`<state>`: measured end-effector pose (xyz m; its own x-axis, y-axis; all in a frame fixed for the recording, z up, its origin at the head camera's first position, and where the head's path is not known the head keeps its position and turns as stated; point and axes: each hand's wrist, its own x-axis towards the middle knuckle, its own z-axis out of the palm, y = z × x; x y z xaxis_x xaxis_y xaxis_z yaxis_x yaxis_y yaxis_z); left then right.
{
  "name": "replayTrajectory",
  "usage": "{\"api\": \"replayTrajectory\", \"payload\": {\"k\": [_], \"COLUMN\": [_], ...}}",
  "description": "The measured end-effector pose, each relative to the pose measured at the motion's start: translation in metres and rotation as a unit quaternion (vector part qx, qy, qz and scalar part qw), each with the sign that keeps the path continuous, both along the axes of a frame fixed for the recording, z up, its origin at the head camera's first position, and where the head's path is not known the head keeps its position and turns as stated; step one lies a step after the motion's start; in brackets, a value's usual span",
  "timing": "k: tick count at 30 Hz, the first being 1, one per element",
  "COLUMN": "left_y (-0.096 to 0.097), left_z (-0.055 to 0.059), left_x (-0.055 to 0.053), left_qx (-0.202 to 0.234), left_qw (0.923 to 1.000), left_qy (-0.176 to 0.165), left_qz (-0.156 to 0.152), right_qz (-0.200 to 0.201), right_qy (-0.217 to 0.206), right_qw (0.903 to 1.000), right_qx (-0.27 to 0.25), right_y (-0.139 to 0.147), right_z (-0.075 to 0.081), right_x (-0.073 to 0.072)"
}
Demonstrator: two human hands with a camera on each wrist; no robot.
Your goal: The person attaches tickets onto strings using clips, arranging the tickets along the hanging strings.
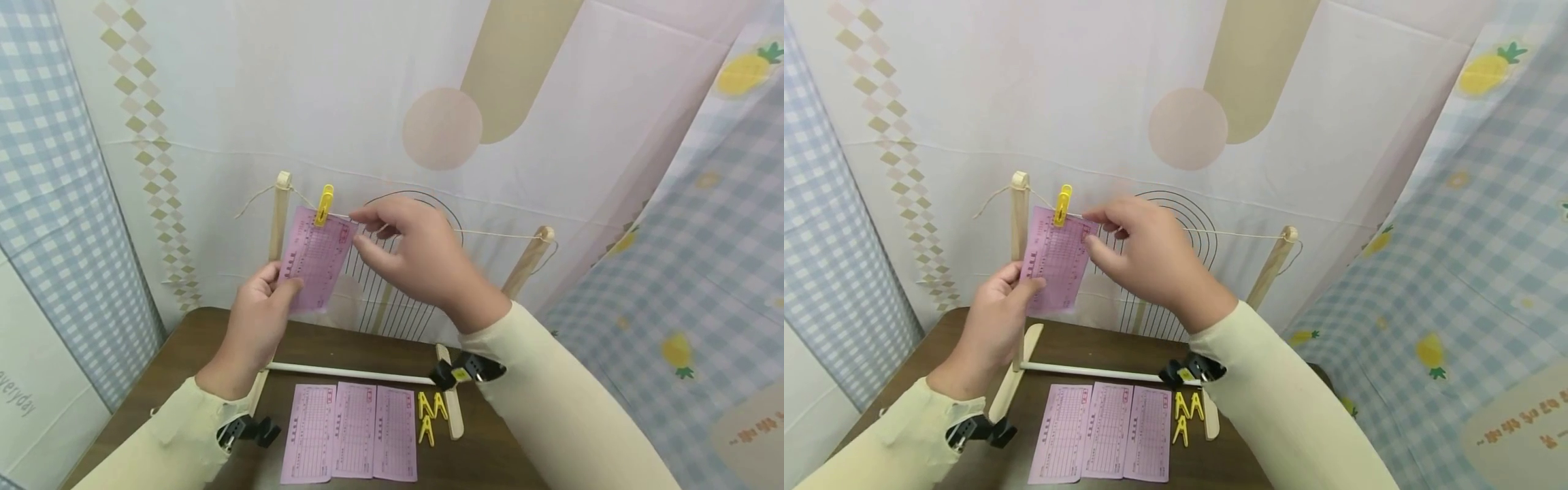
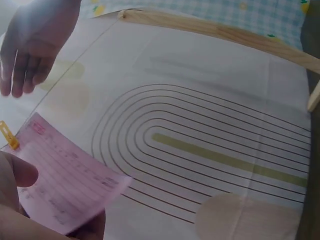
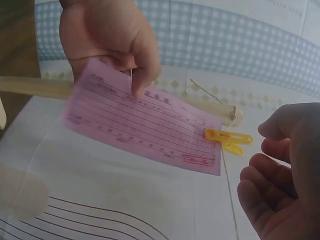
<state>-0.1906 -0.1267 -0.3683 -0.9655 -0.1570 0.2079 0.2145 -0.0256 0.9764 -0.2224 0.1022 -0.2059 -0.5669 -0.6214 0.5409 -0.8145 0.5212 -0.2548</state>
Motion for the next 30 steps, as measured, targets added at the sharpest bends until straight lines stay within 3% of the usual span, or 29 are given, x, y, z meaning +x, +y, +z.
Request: {"api": "replayTrajectory", "payload": {"k": [9, 14, 21, 25, 30], "left_y": [0.006, 0.006, 0.003, -0.001, -0.007], "left_z": [-0.036, -0.054, -0.069, -0.079, -0.098], "left_x": [0.010, 0.014, 0.019, 0.025, 0.030], "left_qx": [-0.032, -0.033, -0.030, -0.082, -0.193], "left_qw": [0.9985, 0.9974, 0.9976, 0.9944, 0.9783], "left_qy": [-0.029, -0.053, -0.053, -0.062, -0.074], "left_qz": [-0.034, -0.037, -0.034, -0.025, -0.018], "right_qz": [0.009, 0.006, -0.043, -0.081, -0.131], "right_qy": [0.066, 0.058, 0.037, 0.022, -0.003], "right_qw": [0.9977, 0.9983, 0.9981, 0.9955, 0.9893], "right_qx": [0.010, -0.004, -0.025, -0.045, -0.063], "right_y": [0.037, 0.053, 0.074, 0.088, 0.104], "right_z": [-0.050, -0.081, -0.119, -0.144, -0.180], "right_x": [0.029, 0.038, 0.052, 0.059, 0.065]}}
